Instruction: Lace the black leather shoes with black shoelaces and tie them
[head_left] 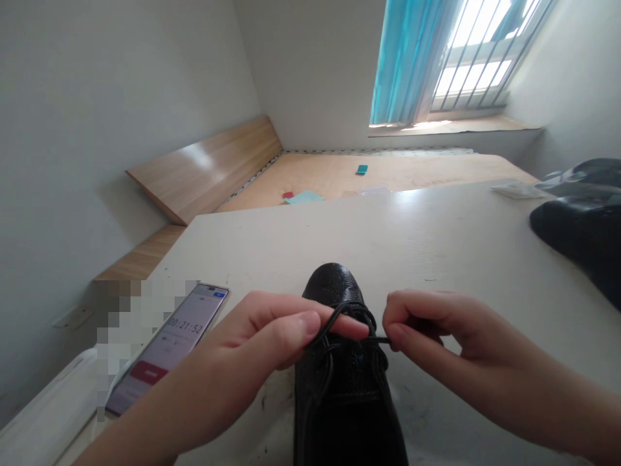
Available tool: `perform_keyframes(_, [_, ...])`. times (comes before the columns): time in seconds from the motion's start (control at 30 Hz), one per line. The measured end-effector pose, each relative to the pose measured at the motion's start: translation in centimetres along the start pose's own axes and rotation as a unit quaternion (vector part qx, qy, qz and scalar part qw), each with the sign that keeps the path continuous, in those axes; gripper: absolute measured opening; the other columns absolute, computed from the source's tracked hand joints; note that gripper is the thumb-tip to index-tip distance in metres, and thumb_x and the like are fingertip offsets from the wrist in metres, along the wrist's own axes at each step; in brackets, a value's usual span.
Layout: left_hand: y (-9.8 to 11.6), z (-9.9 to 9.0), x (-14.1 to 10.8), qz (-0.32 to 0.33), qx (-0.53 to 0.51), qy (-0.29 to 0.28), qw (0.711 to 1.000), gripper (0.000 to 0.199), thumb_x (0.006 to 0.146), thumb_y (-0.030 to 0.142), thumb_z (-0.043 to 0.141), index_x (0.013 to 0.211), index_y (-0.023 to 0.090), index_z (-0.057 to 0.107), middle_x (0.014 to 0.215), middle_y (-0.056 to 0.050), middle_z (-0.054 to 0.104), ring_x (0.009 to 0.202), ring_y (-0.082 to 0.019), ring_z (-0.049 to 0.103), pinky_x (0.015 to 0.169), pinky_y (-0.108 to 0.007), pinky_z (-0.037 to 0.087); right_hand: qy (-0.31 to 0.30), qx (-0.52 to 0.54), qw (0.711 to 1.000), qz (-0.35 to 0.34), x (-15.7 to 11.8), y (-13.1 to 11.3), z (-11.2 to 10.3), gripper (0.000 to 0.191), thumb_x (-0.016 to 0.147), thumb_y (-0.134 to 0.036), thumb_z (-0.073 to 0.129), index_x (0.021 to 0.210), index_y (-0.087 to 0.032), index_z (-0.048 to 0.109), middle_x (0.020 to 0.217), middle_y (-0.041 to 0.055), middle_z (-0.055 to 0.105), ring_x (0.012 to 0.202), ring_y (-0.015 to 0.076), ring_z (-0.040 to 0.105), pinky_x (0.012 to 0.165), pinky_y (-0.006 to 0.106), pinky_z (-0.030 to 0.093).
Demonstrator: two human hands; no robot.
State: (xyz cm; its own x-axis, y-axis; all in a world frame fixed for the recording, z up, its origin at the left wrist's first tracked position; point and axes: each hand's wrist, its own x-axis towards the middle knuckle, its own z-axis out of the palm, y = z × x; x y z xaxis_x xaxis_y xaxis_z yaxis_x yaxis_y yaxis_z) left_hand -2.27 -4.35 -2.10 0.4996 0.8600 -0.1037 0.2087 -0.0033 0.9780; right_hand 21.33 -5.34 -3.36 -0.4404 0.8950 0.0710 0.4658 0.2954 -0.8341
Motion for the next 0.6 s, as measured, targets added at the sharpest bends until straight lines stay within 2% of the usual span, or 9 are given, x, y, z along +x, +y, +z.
perform_keyframes(0.1, [0.3, 0.1, 0.0, 0.021, 0.048, -0.016, 0.998, 0.031, 0.097, 0.043, 0.056, 0.086, 0.029, 0.081, 0.084, 0.002, 0.077, 0.082, -0.013, 0.069, 0.076, -0.02, 0.051, -0.055, 0.147, 0.986, 0.063, -0.1, 0.1, 0.0, 0.032, 0.095, -0.045, 0.055, 0.072, -0.022, 0.059, 0.069, -0.0013, 0.053, 0.066, 0.0139, 0.049, 0.058, 0.024, 0.042])
perform_keyframes(0.17, [0.5, 0.1, 0.2, 0.041, 0.093, -0.027, 0.994, 0.03, 0.095, 0.04, 0.059, 0.08, 0.024, 0.079, 0.081, 0.001, 0.074, 0.079, -0.012, 0.067, 0.075, -0.021, 0.05, -0.085, 0.242, 0.965, 0.063, -0.1, 0.2, 0.0, 0.03, 0.095, -0.046, 0.059, 0.077, -0.022, 0.063, 0.076, -0.0006, 0.058, 0.075, 0.0146, 0.054, 0.07, 0.026, 0.046])
perform_keyframes(0.23, [0.5, 0.2, 0.3, 0.075, 0.134, -0.032, 0.988, 0.027, 0.093, 0.036, 0.062, 0.075, 0.021, 0.075, 0.077, 0.002, 0.069, 0.075, -0.01, 0.064, 0.071, -0.02, 0.048, -0.094, 0.292, 0.951, 0.043, -0.1, 0.5, 0.1, 0.024, 0.095, -0.043, 0.062, 0.081, -0.023, 0.068, 0.083, -0.0005, 0.062, 0.083, 0.0147, 0.057, 0.078, 0.027, 0.048])
perform_keyframes(0.33, [0.4, 0.3, 0.3, 0.133, 0.191, -0.015, 0.972, 0.019, 0.09, 0.03, 0.068, 0.073, 0.021, 0.072, 0.074, 0.004, 0.064, 0.074, -0.008, 0.06, 0.069, -0.018, 0.045, -0.061, 0.289, 0.955, 0.018, -0.1, 0.8, 0.4, 0.014, 0.091, -0.037, 0.069, 0.083, -0.027, 0.074, 0.088, -0.0017, 0.063, 0.085, 0.0127, 0.059, 0.081, 0.026, 0.048])
perform_keyframes(0.43, [0.2, 0.4, 0.2, 0.18, 0.241, 0.004, 0.954, 0.015, 0.088, 0.028, 0.071, 0.074, 0.022, 0.07, 0.076, 0.005, 0.062, 0.075, -0.007, 0.058, 0.07, -0.018, 0.045, -0.019, 0.267, 0.964, 0.004, 0.0, 0.8, 0.9, 0.008, 0.088, -0.03, 0.072, 0.081, -0.027, 0.076, 0.081, -0.003, 0.061, 0.076, 0.0102, 0.058, 0.075, 0.023, 0.05])
perform_keyframes(0.6, [0.0, 0.4, 0.3, 0.228, 0.266, 0.013, 0.937, 0.014, 0.091, 0.019, 0.067, 0.078, 0.021, 0.07, 0.094, 0.005, 0.071, 0.089, -0.007, 0.062, 0.082, -0.017, 0.048, 0.012, 0.228, 0.973, -0.022, 0.1, 0.2, 1.3, 0.009, 0.085, -0.022, 0.073, 0.078, -0.027, 0.077, 0.077, -0.0031, 0.061, 0.074, 0.0093, 0.059, 0.072, 0.02, 0.051])
